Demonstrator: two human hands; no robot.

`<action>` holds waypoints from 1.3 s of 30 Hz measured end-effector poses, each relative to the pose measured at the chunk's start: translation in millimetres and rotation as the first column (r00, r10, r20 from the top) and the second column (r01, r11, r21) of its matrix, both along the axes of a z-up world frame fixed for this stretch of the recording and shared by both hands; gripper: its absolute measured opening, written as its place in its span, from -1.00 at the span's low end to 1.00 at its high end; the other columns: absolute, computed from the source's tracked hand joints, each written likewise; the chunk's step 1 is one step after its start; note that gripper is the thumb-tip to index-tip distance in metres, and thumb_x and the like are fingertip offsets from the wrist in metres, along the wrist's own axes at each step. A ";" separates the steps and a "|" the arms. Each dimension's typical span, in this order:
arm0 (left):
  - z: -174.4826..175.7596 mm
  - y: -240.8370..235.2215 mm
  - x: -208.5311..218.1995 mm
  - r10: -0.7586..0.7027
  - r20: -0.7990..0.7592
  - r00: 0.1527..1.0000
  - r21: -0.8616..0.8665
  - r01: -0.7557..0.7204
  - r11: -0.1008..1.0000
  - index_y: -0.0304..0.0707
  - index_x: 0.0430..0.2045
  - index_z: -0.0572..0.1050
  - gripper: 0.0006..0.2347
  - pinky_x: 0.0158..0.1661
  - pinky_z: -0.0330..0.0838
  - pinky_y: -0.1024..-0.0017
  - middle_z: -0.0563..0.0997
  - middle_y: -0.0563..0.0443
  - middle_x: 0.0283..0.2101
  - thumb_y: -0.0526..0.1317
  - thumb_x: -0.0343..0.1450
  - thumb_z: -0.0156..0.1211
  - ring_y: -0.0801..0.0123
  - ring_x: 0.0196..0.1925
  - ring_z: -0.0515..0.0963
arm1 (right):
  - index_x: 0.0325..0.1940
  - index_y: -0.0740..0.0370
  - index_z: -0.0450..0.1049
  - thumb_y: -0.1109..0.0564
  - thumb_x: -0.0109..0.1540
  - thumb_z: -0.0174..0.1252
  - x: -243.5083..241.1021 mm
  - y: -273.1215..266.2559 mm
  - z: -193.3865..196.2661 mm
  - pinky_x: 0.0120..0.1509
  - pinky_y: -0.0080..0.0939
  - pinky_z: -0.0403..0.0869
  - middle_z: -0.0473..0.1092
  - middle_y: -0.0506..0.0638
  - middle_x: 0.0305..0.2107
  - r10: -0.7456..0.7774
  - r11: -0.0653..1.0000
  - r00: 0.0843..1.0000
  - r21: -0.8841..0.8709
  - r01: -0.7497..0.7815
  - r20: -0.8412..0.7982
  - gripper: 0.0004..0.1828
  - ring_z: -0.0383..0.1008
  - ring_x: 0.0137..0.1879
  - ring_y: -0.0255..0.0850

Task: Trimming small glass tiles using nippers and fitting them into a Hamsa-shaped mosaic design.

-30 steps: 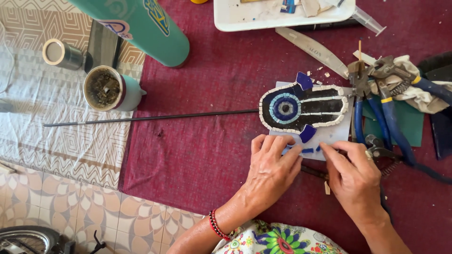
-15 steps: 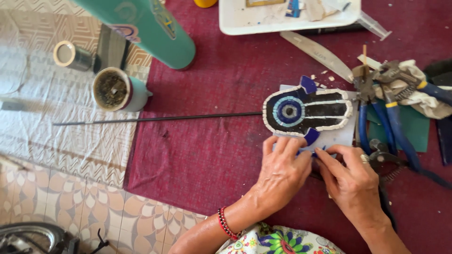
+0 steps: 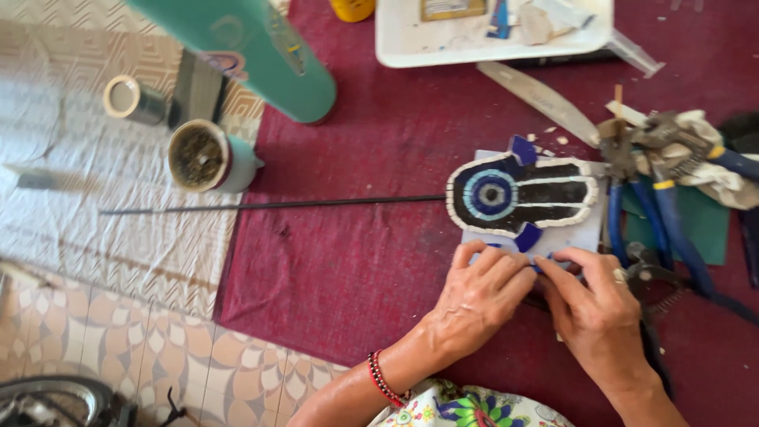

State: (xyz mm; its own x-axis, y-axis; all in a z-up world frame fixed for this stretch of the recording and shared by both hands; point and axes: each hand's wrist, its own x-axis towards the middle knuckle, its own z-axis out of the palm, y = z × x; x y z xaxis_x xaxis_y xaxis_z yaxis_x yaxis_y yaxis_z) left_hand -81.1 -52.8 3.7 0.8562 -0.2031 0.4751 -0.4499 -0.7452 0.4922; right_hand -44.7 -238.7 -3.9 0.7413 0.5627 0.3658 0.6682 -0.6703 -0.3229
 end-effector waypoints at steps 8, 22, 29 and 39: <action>-13.0 -4.1 4.7 0.012 -0.042 0.999 -0.088 -0.015 0.996 -0.25 -0.20 0.48 -0.92 0.01 0.24 0.21 0.57 0.03 -0.17 -0.36 0.58 0.01 0.21 -0.21 0.51 | -0.01 0.34 0.59 0.28 0.31 0.25 4.0 1.2 7.2 -0.07 -0.10 0.49 0.42 0.09 -0.11 0.000 0.993 1.000 0.114 0.002 -0.016 -0.83 0.43 -0.21 -0.05; -28.1 -4.6 -3.0 0.073 -0.200 0.977 -0.460 -0.159 0.873 -0.12 0.16 0.27 -0.58 0.15 0.23 0.29 0.68 0.21 -0.14 -0.35 0.46 0.34 0.49 -0.18 0.63 | 0.09 0.35 0.54 0.25 0.29 0.31 0.4 -2.2 2.8 0.05 -0.05 0.53 0.42 0.14 -0.10 0.000 0.985 0.997 0.169 0.013 -0.072 -0.71 0.51 -0.09 -0.01; -27.0 -3.4 -2.3 0.071 -0.115 0.991 -0.285 -0.102 0.953 -0.26 0.04 0.43 -0.74 0.09 0.30 0.21 0.64 0.11 -0.10 -0.33 0.50 0.30 0.21 -0.15 0.59 | 0.04 0.35 0.58 0.29 0.32 0.25 -2.3 0.2 6.6 0.07 -0.06 0.49 0.47 0.08 -0.15 0.043 0.982 0.997 0.185 -0.030 -0.066 -0.80 0.49 -0.15 -0.05; -20.7 2.2 -3.2 0.017 -0.030 0.999 -0.219 -0.023 0.975 -0.11 -0.09 0.57 -0.92 0.12 0.24 0.20 0.58 0.09 -0.05 -0.30 0.58 0.23 0.23 -0.11 0.55 | 0.03 0.48 0.57 0.35 0.31 0.29 -4.7 -0.8 4.5 0.09 -0.04 0.50 0.48 0.19 -0.13 0.063 0.972 0.997 0.231 -0.049 -0.051 -0.79 0.50 -0.14 -0.01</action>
